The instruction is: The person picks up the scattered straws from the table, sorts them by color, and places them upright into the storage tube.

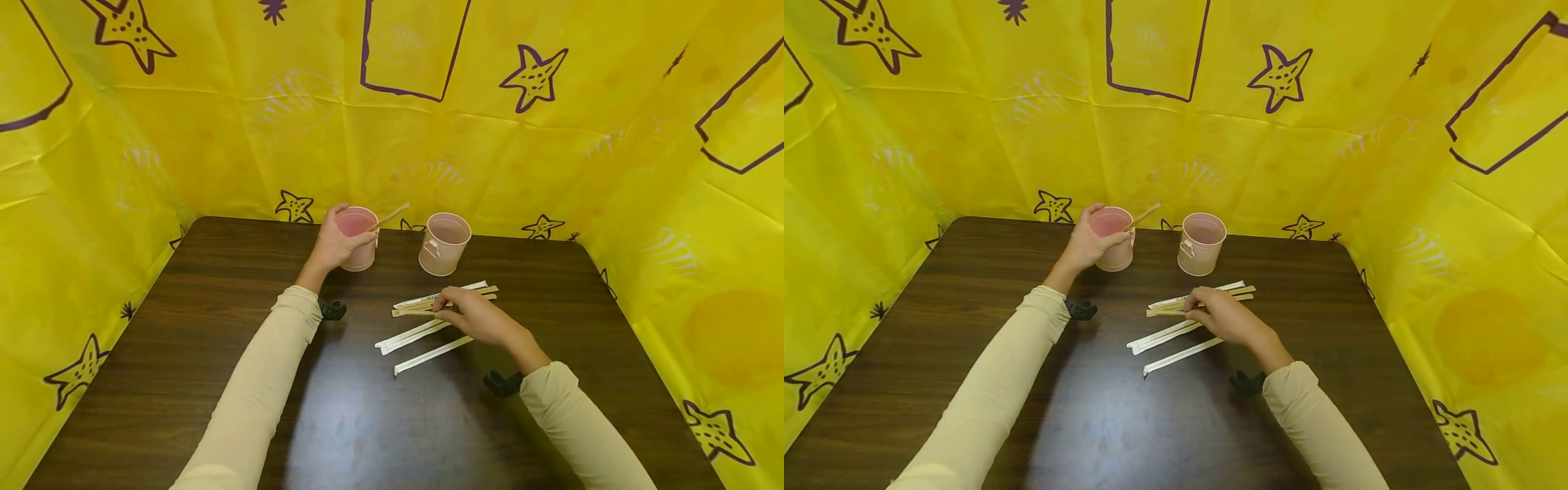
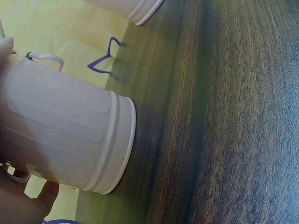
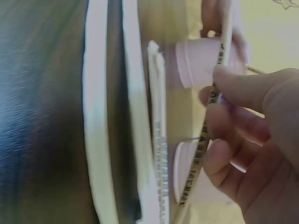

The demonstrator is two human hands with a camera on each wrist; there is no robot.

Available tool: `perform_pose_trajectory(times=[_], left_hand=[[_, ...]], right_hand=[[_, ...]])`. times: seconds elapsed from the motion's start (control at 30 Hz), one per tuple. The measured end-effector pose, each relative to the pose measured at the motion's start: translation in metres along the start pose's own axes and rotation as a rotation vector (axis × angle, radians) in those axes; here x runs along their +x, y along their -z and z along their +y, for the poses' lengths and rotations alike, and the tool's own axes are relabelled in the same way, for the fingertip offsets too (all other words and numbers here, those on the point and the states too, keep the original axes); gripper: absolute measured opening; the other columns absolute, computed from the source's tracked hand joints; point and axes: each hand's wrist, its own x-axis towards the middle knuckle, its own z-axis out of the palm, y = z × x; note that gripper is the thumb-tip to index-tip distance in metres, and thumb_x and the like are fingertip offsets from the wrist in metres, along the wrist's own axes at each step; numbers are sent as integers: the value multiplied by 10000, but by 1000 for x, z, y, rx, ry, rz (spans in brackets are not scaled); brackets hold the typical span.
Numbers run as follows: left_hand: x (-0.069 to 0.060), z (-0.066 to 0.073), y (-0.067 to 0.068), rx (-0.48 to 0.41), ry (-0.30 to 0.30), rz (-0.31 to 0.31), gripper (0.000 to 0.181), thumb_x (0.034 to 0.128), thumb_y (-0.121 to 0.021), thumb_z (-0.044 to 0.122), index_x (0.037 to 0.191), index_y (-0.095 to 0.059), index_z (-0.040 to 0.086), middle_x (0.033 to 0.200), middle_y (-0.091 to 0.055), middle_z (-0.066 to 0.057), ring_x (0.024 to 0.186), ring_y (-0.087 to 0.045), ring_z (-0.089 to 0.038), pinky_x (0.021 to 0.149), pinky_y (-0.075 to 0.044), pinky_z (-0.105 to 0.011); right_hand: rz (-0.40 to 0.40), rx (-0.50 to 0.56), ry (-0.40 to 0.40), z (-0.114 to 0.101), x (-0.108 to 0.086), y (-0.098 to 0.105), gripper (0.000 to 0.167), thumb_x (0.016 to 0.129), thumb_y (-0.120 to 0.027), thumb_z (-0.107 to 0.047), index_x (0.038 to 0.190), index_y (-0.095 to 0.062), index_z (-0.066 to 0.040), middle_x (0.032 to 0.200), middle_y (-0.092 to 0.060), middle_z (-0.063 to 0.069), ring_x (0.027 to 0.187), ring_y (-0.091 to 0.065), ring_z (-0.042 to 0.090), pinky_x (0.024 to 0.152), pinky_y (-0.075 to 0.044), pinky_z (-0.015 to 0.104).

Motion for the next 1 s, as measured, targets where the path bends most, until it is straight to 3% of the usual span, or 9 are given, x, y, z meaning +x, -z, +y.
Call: perform_pose_trajectory(times=[0.13,0.3,0.53,0.77,1.0], left_hand=[[0,0,0,0,2,1,1015,747,-917,352,1530,-318,113,1498,-451,-174,1331,-501,-333,1155,-410,-493],[0,0,0,1,5,3,1001,754,-911,361,1528,-323,121,1504,-449,-169,1332,-500,-335,1156,-408,-494],[-1,0,1,4,1,2,999,757,-908,368,1527,-322,117,1498,-446,-169,1325,-501,-336,1153,-415,-496],[-1,2,0,5,-4,-2,1009,755,-911,351,1531,-316,100,1494,-451,-175,1322,-503,-340,1150,-418,-495],[0,1,0,20,-21,-6,1007,758,-910,330,1531,-313,82,1487,-450,-191,1319,-504,-347,1151,-418,-493]], right_hand=[[66,83,-21,-4,5,7,127,974,-691,-129,1094,-652,-118,1013,-690,-7,862,-590,132,756,-504,257],[153,119,40,-11,13,18,303,988,-663,-95,1288,-625,-70,1030,-665,41,836,-576,147,724,-495,245],[343,218,74,-29,26,34,159,980,-685,-129,1132,-683,-82,894,-604,62,678,-521,152,603,-447,251],[573,562,-4,-41,49,43,212,992,-674,-149,1132,-607,-5,804,-610,-16,538,-470,91,480,-405,214],[819,862,45,-53,74,49,166,973,-681,-77,1114,-602,-43,921,-627,-58,470,-434,47,445,-374,184]])
